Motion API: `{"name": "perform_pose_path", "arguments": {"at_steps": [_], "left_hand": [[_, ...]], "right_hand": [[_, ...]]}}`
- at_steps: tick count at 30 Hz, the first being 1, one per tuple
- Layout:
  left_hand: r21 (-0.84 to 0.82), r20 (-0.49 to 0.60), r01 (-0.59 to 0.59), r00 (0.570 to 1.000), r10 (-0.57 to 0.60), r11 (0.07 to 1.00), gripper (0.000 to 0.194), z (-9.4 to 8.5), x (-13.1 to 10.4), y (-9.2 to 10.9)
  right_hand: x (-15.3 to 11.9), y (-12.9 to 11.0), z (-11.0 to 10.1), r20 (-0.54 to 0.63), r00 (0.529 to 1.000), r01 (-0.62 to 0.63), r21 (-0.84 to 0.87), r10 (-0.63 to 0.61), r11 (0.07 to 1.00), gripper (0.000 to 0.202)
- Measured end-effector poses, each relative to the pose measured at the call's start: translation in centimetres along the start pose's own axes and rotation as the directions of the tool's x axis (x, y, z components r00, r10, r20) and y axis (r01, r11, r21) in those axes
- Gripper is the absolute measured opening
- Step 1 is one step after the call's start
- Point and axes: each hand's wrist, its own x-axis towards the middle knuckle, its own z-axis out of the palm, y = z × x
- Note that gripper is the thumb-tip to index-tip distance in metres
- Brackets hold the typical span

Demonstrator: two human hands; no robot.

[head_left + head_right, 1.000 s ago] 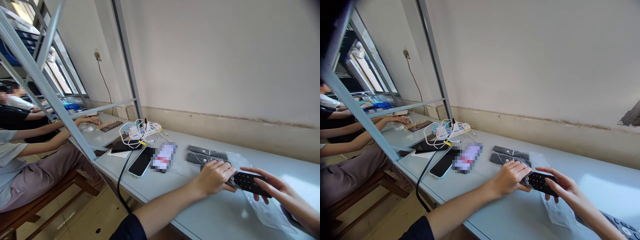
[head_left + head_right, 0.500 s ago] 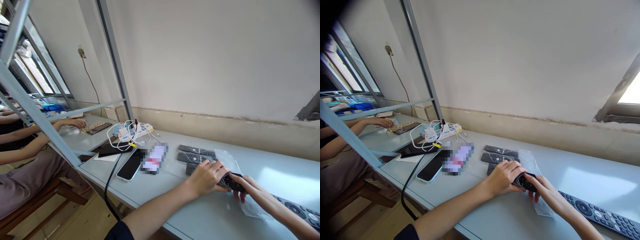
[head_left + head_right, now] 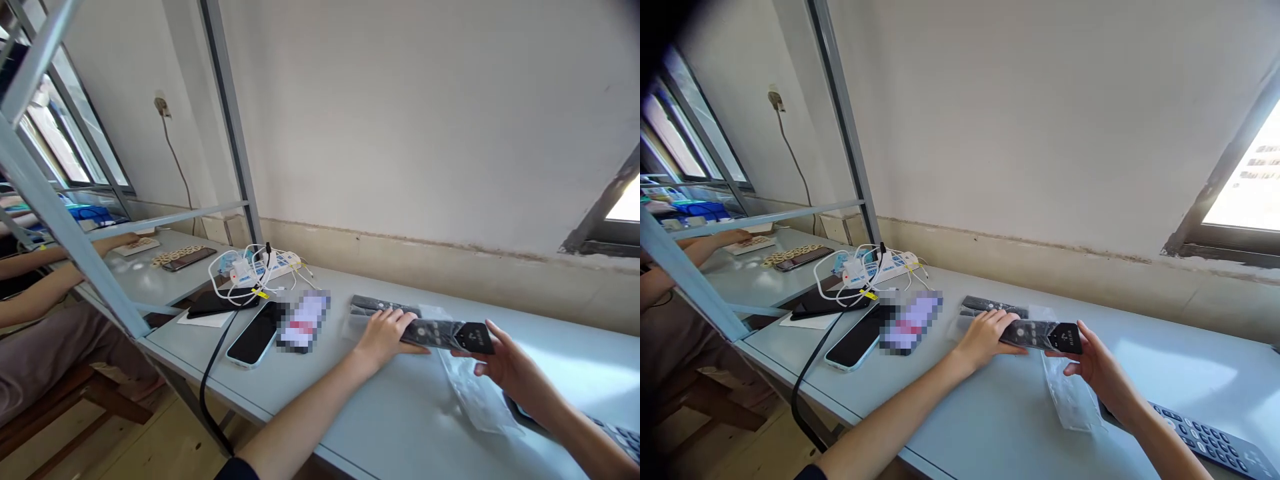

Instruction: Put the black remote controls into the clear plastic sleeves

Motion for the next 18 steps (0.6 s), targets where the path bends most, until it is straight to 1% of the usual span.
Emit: {"name": "perform_pose_path", "arguments": {"at_steps": [2, 5, 8, 11, 15, 18], "left_hand": [[-0.001, -0.015, 0.009, 1.000, -0.009, 1.000, 0.054, -0.1, 0.0, -0.1], [0.024, -0.054, -0.020, 0.998, 0.021, 1.000, 0.051, 0.0, -0.1, -0.3], [0.070, -0.074, -0.080, 0.994, 0.085, 0.994, 0.051, 0.4, -0.2, -0.3], [0.114, -0.081, -0.153, 0.983, 0.162, 0.982, 0.052, 0.7, -0.3, -0.3], [0.171, -0.085, -0.270, 0.954, 0.287, 0.948, 0.052, 1.4, -0.4, -0.4], [0.220, -0.071, -0.336, 0.931, 0.358, 0.916, 0.052, 1.9, -0.4, -0.4]], "right_hand": [[-0.1, -0.1, 0.2, 0.056, 0.997, -0.050, 0.076, 0.046, 0.996, 0.051], [-0.7, -0.6, 0.6, 0.096, 0.991, -0.103, 0.095, 0.094, 0.990, 0.053], [-1.1, -0.9, 0.5, 0.085, 0.991, -0.107, 0.045, 0.103, 0.993, 0.057], [-0.9, -0.6, 0.0, 0.090, 0.991, -0.099, -0.026, 0.101, 0.995, 0.062], [-0.4, 0.3, -0.6, 0.153, 0.983, -0.081, -0.122, 0.100, 0.989, 0.066], [-0.3, 0.8, -0.6, 0.197, 0.974, -0.069, -0.202, 0.110, 0.977, 0.064]]}}
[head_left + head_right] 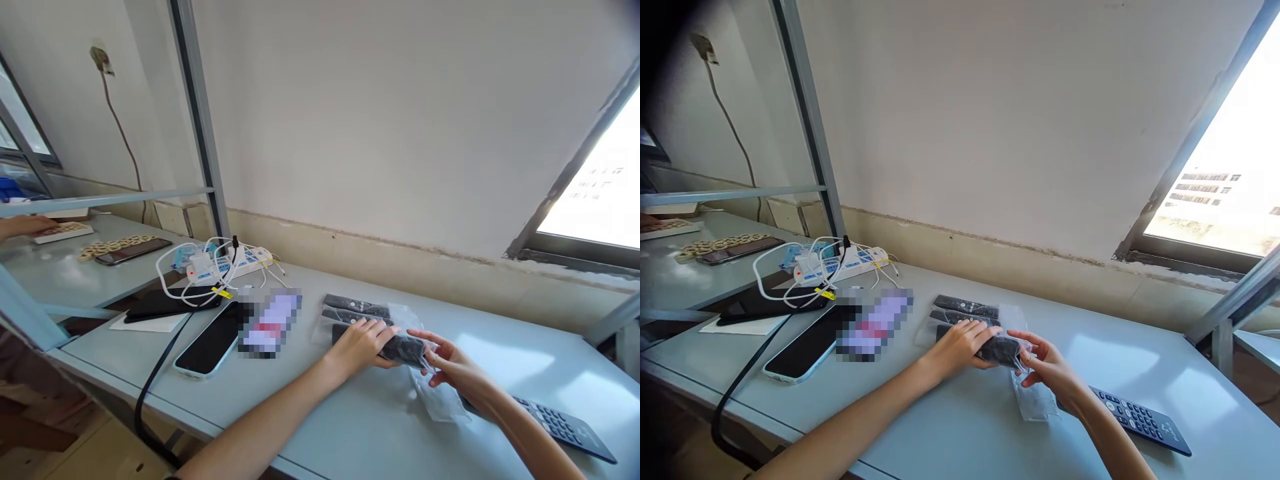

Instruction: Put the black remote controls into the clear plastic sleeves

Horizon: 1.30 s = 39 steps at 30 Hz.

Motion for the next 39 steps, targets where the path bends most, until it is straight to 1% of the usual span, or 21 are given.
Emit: {"name": "perform_pose_path", "arguments": {"at_steps": [2, 6, 10, 12, 15, 18, 22, 25, 27, 29, 32, 36, 39], "left_hand": [[0.034, 0.009, -0.033, 0.999, 0.033, 0.999, 0.053, 0.2, 0.0, 0.1], [0.089, 0.028, -0.084, 0.996, 0.081, 0.993, 0.052, 0.2, 0.0, 0.3], [0.110, 0.056, -0.114, 0.992, 0.109, 0.987, 0.053, -0.1, 0.1, 0.6], [0.110, 0.061, -0.117, 0.992, 0.111, 0.987, 0.052, -0.3, 0.1, 0.8], [0.103, 0.067, -0.119, 0.991, 0.112, 0.988, 0.052, -0.4, 0.1, 1.1], [0.091, 0.077, -0.119, 0.991, 0.112, 0.989, 0.057, -0.6, 0.2, 1.4], [0.056, 0.099, -0.092, 0.991, 0.086, 0.994, 0.059, -0.9, 0.3, 1.7], [0.024, 0.131, -0.058, 0.990, 0.054, 0.998, 0.057, -1.0, 0.5, 1.8], [-0.004, 0.176, -0.041, 0.984, 0.041, 0.999, 0.054, -1.0, 0.6, 1.8], [-0.035, 0.233, -0.038, 0.971, 0.045, 0.999, 0.050, -1.0, 0.6, 1.7], [-0.065, 0.273, -0.026, 0.961, 0.042, 0.998, 0.043, -1.3, 0.6, 1.6], [-0.076, 0.247, 0.002, 0.969, 0.017, 0.997, 0.036, -1.9, 0.5, 1.5], [-0.053, 0.239, 0.011, 0.971, 0.002, 0.999, 0.032, -2.2, 0.6, 1.5]], "right_hand": [[0.0, 0.2, 0.2, -0.012, 1.000, 0.005, -0.050, -0.006, 0.999, 0.062], [0.1, 0.7, 0.6, -0.085, 0.996, 0.008, -0.151, -0.021, 0.989, 0.055], [0.4, 1.7, 1.2, -0.180, 0.978, 0.067, -0.230, -0.110, 0.971, 0.046], [0.6, 2.0, 1.4, -0.224, 0.965, 0.078, -0.255, -0.137, 0.964, 0.047], [0.8, 2.1, 1.7, -0.256, 0.956, 0.069, -0.280, -0.144, 0.958, 0.049], [0.8, 2.1, 1.9, -0.279, 0.944, 0.084, -0.310, -0.175, 0.947, 0.050], [0.7, 2.1, 1.9, -0.276, 0.928, 0.142, -0.354, -0.249, 0.924, 0.053], [0.4, 1.6, 2.1, -0.218, 0.938, 0.160, -0.411, -0.268, 0.898, 0.052], [0.1, 1.1, 2.5, -0.181, 0.943, 0.170, -0.462, -0.280, 0.870, 0.049], [-0.1, 0.8, 3.0, -0.162, 0.935, 0.190, -0.518, -0.314, 0.834, 0.046], [0.0, 0.9, 3.1, -0.158, 0.906, 0.222, -0.611, -0.392, 0.760, 0.046], [0.4, 1.3, 2.1, -0.203, 0.853, 0.210, -0.709, -0.481, 0.673, 0.059], [0.4, 0.9, 1.5, -0.213, 0.829, 0.190, -0.763, -0.518, 0.618, 0.065]]}}
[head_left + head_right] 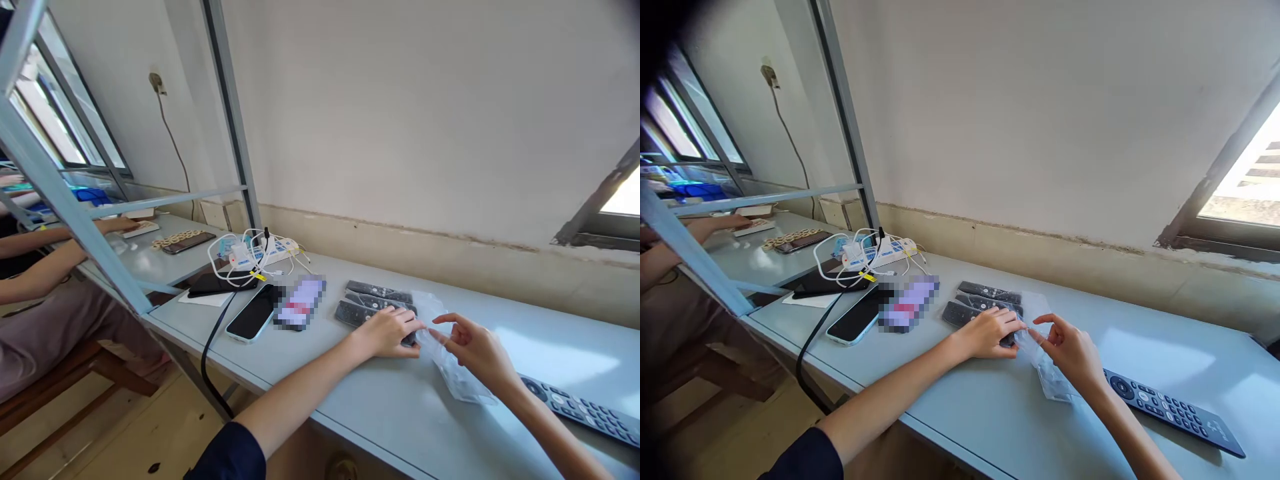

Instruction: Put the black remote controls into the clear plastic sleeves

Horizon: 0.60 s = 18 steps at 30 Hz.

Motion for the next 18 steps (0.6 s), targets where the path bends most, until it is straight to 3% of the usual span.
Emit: {"name": "perform_pose_path", "arguments": {"at_steps": [5, 9, 18], "left_hand": [[0.010, -0.026, -0.010, 1.000, 0.010, 1.000, 0.023, 0.2, 0.1, 0.0], [0.018, -0.028, 0.003, 1.000, -0.002, 1.000, 0.030, 0.5, 0.0, -0.2], [-0.046, -0.110, 0.047, 0.993, -0.052, 0.998, 0.037, 0.4, 0.1, -0.6]], "right_hand": [[0.3, -0.6, -1.3, -0.033, 0.999, 0.027, -0.144, -0.032, 0.989, 0.076], [0.4, -0.7, -1.9, -0.059, 0.998, 0.016, -0.202, -0.028, 0.979, 0.081], [0.0, -1.0, -1.5, -0.149, 0.986, 0.039, -0.205, -0.071, 0.978, 0.070]]}}
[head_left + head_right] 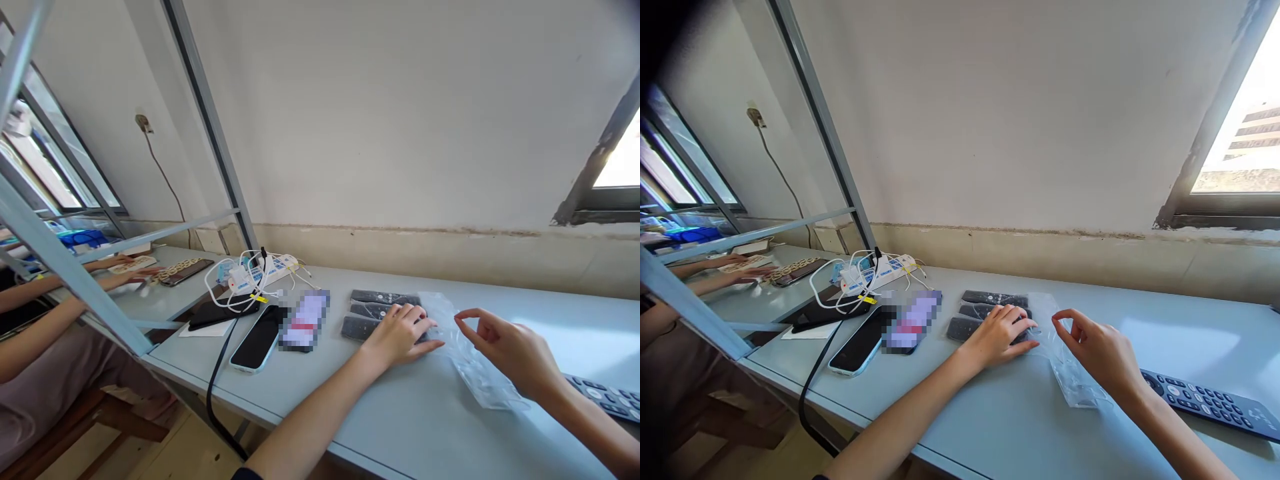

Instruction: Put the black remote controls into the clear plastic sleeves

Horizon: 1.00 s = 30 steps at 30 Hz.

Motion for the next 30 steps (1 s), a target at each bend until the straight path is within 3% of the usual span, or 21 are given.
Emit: {"name": "perform_pose_path", "arguments": {"at_steps": [7, 12, 17, 25, 30], "left_hand": [[-0.053, 0.013, 0.215, 0.977, -0.214, 0.975, 0.043, -0.3, -0.3, -0.7], [-0.071, 0.168, 0.331, 0.934, -0.316, 0.941, 0.058, 0.2, -1.0, -1.6], [-0.060, 0.252, 0.357, 0.909, -0.332, 0.932, 0.072, 0.7, -1.3, -2.1], [-0.058, 0.307, 0.380, 0.887, -0.346, 0.923, 0.070, 0.2, -1.0, -1.2], [-0.087, 0.210, 0.302, 0.937, -0.279, 0.949, 0.058, 0.0, -0.8, -0.8]], "right_hand": [[-0.3, 0.3, 1.3, 0.041, 0.999, 0.020, -0.002, -0.020, 1.000, 0.068], [-0.2, 0.5, 1.4, 0.049, 0.999, 0.003, -0.012, -0.002, 1.000, 0.057], [-0.3, 0.3, 1.3, 0.051, 0.999, -0.004, -0.037, 0.006, 0.999, 0.048], [-0.1, 0.0, 0.7, 0.118, 0.991, -0.051, -0.073, 0.060, 0.996, 0.035], [0.3, 0.5, -0.1, 0.087, 0.994, -0.064, -0.113, 0.074, 0.992, 0.035]]}}
